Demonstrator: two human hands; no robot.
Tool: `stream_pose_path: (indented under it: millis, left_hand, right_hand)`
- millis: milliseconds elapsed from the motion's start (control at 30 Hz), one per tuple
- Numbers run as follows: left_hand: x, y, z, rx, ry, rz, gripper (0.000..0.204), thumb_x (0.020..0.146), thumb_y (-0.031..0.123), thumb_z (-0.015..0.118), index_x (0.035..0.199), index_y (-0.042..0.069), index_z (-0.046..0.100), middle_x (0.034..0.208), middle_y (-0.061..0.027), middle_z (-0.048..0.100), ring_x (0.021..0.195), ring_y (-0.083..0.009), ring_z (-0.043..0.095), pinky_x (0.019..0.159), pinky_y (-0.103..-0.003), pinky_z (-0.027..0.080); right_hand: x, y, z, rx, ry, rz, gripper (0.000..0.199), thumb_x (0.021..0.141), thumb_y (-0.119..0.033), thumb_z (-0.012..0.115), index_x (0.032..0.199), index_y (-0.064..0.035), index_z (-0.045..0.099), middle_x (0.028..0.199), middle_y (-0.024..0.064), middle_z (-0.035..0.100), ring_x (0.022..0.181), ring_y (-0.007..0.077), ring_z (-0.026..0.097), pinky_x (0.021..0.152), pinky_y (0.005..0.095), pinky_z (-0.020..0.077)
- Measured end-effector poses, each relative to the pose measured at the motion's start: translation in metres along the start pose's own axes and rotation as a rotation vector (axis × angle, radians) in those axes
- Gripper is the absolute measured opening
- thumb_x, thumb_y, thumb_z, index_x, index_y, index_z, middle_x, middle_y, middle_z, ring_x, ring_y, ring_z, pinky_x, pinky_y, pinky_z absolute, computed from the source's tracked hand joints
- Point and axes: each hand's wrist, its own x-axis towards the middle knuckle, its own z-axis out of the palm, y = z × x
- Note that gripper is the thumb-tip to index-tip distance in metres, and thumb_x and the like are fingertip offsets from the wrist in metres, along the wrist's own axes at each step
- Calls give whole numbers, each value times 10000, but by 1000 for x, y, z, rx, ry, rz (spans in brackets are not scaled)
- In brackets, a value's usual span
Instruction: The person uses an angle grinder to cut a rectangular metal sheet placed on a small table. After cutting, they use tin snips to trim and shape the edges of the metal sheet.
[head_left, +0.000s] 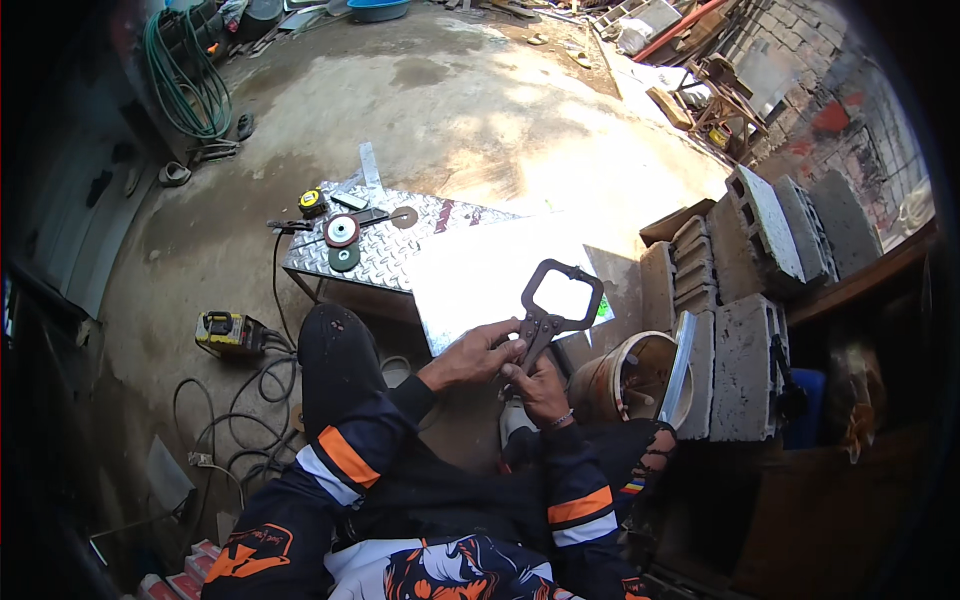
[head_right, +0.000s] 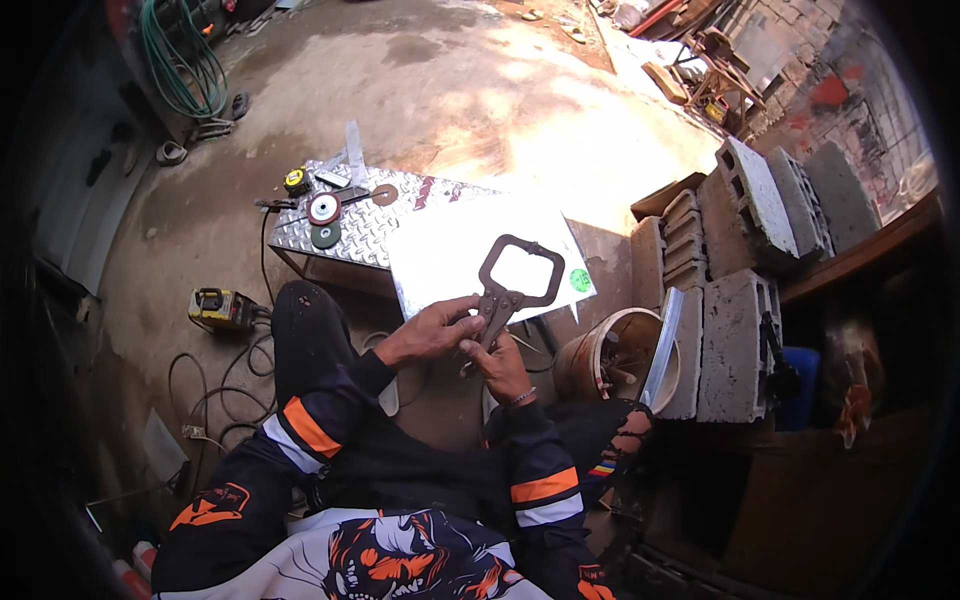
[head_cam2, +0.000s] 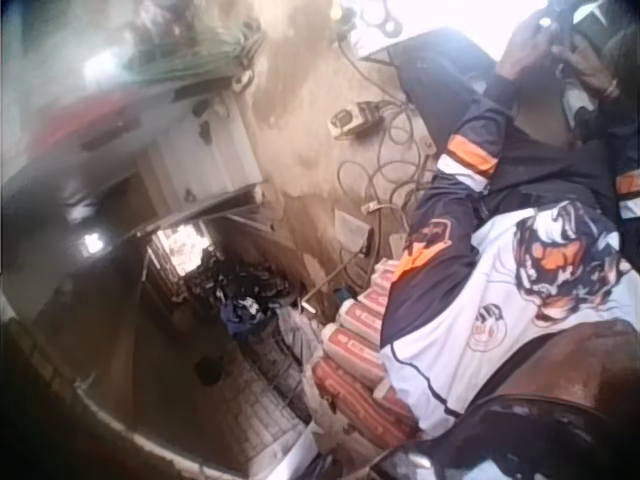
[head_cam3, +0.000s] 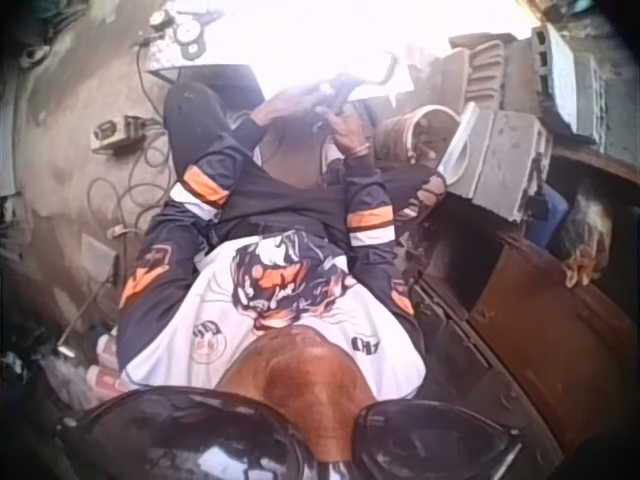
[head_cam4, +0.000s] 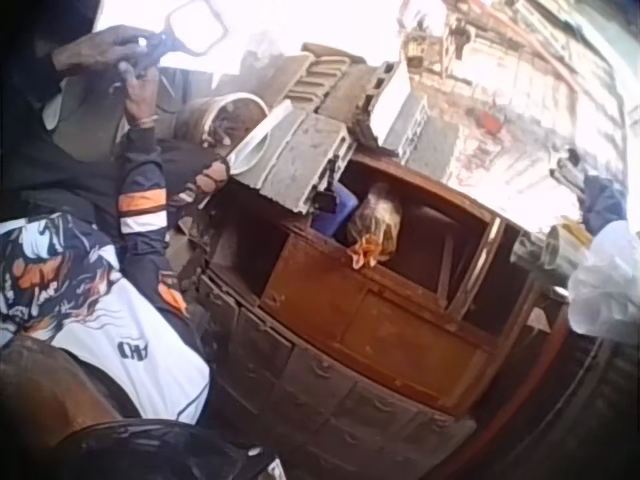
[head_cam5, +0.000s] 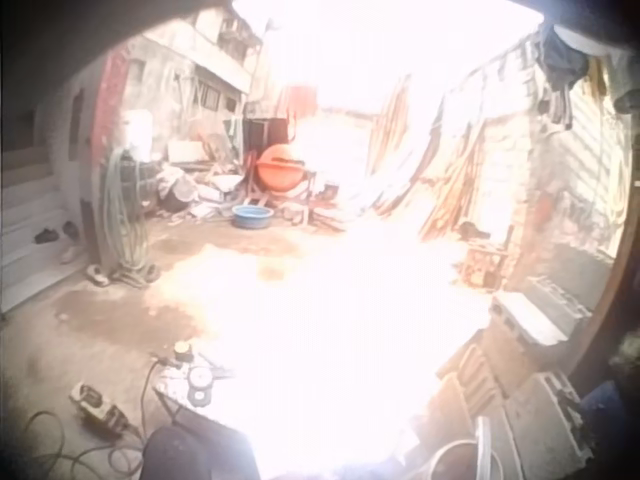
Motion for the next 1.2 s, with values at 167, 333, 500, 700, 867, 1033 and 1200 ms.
stream_pose_path:
  millis: [167,333,500,700,867,1033,1200]
  left_hand:
    - [4,-12,17,-138,70,36,472,1047,294,454,1444,49,380,957,7,594,847,-62,530,781,-245,465]
    - [1,7,20,-394,-73,-166,450,1053,321,437,1420,60,428,860,41,516,769,-60,482,742,-230,443]
    - [0,-4,-4,-61,-162,-49,395,1043,300,469,1336,44,538,846,21,515,760,-102,501,740,-264,435]
    - [16,-33,15,255,120,245,274,966,214,606,1189,63,661,814,-52,555,803,-179,554,776,-310,454]
    - [18,-56,-17,619,-226,-295,420,829,411,726,1133,122,707,1072,-117,688,1028,-267,647,843,-390,495]
    - [16,-79,-62,855,229,-797,470,786,465,734,1109,125,703,1160,-124,681,1130,-317,620,921,-524,453]
    - [28,-142,-91,652,473,-895,809,776,482,758,1405,101,422,1468,-179,398,1378,-420,344,1076,-555,342]
  right_hand:
    - [-3,-1,-1,35,-69,-16,469,942,-408,629,1217,-58,482,867,18,569,689,104,581,540,260,514]
    - [-5,3,-15,216,31,50,479,951,-489,571,1205,-92,486,798,-4,514,571,75,475,488,239,454]
    - [-9,-9,-32,169,-31,134,388,995,-374,557,1258,-98,484,898,11,563,692,84,539,504,239,453]
    - [-8,6,-21,205,116,-3,403,988,-311,583,1311,-75,525,1165,62,616,1047,140,592,756,296,530]
    - [-13,54,-23,-155,11,109,362,981,-280,594,1252,-41,572,1108,58,642,1026,137,599,820,319,512]
    - [-27,100,-38,-354,2,273,372,963,-292,599,1229,-32,612,1095,121,674,1037,203,629,888,360,488]
    - [-13,201,-92,-612,-3,197,439,927,-371,614,1179,-12,615,1034,187,680,1016,343,649,884,416,478]
